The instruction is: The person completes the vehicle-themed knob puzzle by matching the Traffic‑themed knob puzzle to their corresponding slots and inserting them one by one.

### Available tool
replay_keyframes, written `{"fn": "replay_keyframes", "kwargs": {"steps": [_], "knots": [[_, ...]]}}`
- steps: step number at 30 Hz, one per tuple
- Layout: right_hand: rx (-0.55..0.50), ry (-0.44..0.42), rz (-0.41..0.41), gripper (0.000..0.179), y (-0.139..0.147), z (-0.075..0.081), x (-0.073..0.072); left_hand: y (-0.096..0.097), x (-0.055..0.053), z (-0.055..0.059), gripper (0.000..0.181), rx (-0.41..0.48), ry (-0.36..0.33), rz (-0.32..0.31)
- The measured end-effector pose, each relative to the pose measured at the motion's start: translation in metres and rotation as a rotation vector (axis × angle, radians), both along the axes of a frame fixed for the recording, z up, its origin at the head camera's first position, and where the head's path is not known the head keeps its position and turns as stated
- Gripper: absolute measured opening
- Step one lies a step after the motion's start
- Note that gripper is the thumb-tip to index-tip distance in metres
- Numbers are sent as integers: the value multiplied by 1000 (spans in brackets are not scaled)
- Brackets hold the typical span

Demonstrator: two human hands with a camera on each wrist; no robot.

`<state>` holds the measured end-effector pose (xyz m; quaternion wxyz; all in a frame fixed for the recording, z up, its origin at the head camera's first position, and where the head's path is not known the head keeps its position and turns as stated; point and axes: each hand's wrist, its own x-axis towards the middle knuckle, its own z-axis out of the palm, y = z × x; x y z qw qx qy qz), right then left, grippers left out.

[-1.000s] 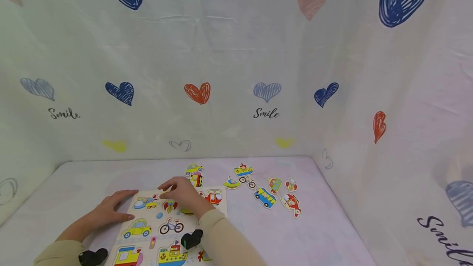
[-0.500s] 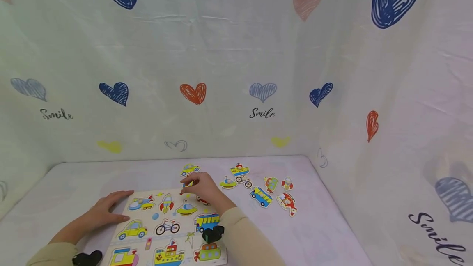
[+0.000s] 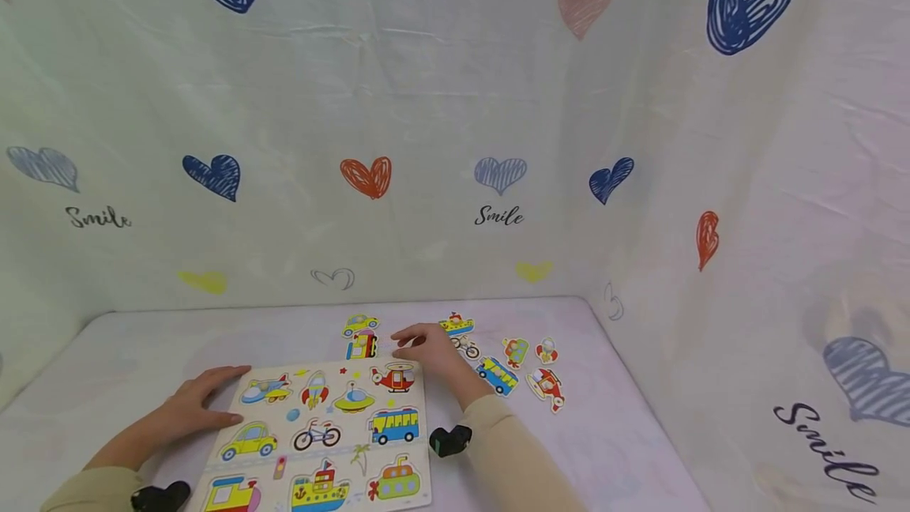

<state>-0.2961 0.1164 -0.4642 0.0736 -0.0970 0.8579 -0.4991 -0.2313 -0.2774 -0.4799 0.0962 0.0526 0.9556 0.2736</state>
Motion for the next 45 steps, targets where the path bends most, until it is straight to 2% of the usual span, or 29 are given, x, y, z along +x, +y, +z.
{"fn": "replay_keyframes", "kwargs": {"steps": [8,18,24,32,40,45], "knots": [[23,49,-20,26,35,-1,2,-1,-2,-1,94,1,-2,3],[15,49,-91,26,86,-6,8,-1,-3,-2,94,-13,-12,9],[15,39,-156,24,107,-7,12,-2,-2,-3,96,-8,-22,18],[29,-20,-277,28,139,-4,16,-2,-2,0,98,-2,-17,12],[55,-5,-289,30,172,4,21,-1,-4,-2,98,7,-14,4],[76,-1,-286,31,190,2,21,-1,-2,-1,97,22,-25,11]]}}
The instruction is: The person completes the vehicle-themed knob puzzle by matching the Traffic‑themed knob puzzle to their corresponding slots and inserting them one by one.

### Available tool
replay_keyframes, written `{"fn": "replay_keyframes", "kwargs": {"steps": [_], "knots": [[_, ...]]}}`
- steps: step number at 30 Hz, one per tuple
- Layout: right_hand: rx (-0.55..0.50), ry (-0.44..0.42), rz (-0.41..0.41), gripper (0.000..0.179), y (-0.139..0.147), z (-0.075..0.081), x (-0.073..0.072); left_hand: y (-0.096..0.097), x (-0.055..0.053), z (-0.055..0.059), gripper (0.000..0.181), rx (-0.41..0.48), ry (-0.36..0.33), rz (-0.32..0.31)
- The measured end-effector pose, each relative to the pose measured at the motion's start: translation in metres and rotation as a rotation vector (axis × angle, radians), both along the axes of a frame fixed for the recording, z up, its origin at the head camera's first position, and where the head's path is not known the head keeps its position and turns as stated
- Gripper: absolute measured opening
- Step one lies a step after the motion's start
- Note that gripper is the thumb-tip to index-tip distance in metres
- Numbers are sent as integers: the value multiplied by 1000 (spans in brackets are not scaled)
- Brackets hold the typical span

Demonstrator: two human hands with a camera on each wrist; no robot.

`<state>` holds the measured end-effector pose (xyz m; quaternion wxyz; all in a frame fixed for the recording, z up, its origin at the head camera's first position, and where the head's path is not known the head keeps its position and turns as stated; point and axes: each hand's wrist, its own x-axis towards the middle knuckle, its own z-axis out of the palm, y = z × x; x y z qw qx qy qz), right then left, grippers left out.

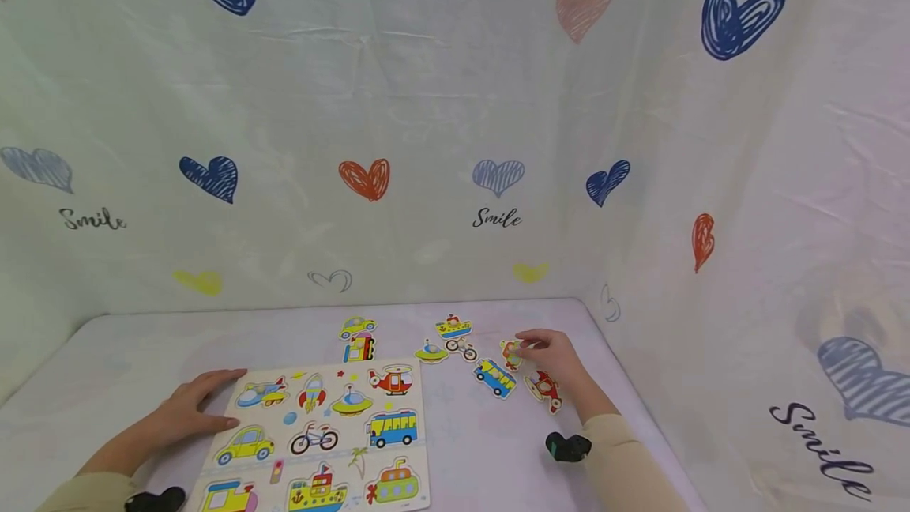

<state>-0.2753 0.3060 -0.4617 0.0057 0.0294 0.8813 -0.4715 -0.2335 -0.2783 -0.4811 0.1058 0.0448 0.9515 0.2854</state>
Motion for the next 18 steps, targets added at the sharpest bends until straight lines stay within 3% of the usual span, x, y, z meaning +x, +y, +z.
{"fn": "replay_keyframes", "kwargs": {"steps": [7,18], "knots": [[31,-47,-63,29,15,-3,3,0,0,-4,97,0,10,-2],[28,-24,-84,29,36,-16,1,-3,-2,-4,93,-27,37,-29]]}}
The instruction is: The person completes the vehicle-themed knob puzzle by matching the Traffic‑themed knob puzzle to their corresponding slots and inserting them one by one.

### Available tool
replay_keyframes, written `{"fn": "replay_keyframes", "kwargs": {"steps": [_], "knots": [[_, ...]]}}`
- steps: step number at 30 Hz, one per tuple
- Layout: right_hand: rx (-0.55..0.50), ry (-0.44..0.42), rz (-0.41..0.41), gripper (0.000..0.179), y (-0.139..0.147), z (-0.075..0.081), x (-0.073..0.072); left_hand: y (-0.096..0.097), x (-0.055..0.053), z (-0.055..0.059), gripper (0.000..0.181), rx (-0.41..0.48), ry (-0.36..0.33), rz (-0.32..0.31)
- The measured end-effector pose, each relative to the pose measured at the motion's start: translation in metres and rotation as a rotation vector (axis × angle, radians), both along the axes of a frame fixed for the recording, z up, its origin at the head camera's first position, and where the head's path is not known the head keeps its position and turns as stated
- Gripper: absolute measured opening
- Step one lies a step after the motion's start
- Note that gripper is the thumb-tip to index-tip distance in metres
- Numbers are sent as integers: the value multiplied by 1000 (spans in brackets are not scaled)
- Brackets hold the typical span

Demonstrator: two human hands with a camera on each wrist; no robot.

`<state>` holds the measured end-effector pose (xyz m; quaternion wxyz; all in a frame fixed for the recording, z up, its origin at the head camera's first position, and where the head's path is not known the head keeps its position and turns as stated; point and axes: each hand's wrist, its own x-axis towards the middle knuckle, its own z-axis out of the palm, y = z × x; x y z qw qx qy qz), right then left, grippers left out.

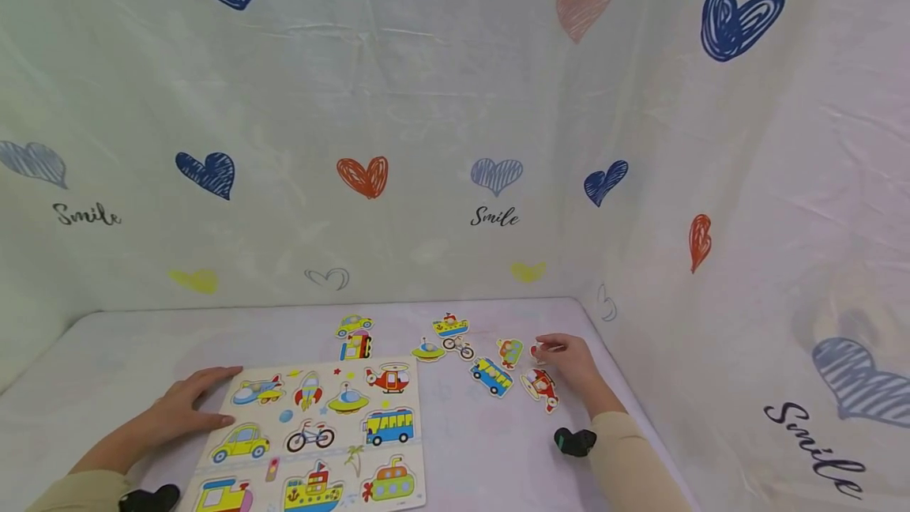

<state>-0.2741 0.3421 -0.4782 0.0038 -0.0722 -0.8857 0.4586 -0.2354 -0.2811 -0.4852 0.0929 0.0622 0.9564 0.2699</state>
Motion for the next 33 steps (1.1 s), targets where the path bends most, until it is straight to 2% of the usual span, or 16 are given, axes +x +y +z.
{"fn": "replay_keyframes", "kwargs": {"steps": [16,24,33], "knots": [[-18,-23,-85,38,12,-22,-11,1,0,2,94,10,-5,14],[-28,-35,-118,34,9,-25,-14,1,0,3,95,4,-18,20],[13,-14,-115,32,11,-25,-16,1,2,4,93,12,-3,8]]}}
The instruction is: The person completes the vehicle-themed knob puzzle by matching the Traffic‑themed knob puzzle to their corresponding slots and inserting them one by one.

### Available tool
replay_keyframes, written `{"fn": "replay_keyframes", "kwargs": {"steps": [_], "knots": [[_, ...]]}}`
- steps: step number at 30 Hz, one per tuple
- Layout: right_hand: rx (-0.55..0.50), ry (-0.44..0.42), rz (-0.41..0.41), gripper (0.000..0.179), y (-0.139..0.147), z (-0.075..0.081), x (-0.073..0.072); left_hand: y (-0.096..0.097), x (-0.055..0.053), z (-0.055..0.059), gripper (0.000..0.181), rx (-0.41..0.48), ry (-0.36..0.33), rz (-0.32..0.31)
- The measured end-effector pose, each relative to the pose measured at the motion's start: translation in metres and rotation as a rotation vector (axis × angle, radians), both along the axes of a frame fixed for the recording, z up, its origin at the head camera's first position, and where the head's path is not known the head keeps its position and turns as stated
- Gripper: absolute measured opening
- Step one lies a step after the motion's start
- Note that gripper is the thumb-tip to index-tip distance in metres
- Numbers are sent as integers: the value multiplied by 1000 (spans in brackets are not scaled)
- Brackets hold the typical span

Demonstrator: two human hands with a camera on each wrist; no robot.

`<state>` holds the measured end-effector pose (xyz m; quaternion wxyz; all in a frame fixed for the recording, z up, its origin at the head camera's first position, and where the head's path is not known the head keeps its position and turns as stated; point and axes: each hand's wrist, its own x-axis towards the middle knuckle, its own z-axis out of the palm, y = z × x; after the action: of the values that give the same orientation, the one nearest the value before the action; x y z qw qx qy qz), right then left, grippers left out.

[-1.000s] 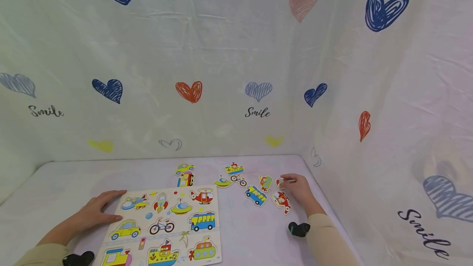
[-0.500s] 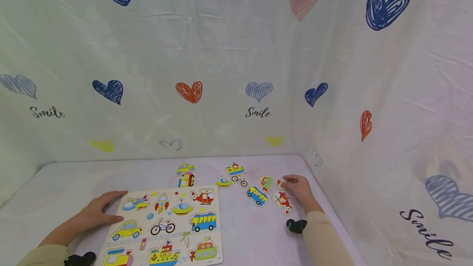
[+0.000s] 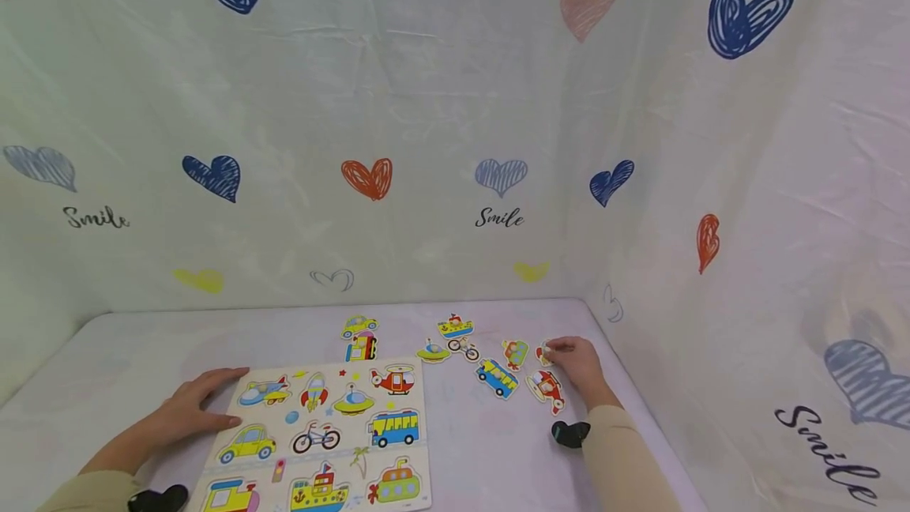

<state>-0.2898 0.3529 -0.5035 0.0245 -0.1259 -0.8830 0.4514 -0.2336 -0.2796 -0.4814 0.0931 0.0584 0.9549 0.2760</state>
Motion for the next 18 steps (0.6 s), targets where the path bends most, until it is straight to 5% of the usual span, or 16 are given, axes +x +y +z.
{"fn": "replay_keyframes", "kwargs": {"steps": [9,18], "knots": [[-23,-3,11,32,5,0,2,2,3,-1,94,1,0,16],[0,37,88,23,-18,20,-1,0,3,0,93,-6,19,-4]]}}
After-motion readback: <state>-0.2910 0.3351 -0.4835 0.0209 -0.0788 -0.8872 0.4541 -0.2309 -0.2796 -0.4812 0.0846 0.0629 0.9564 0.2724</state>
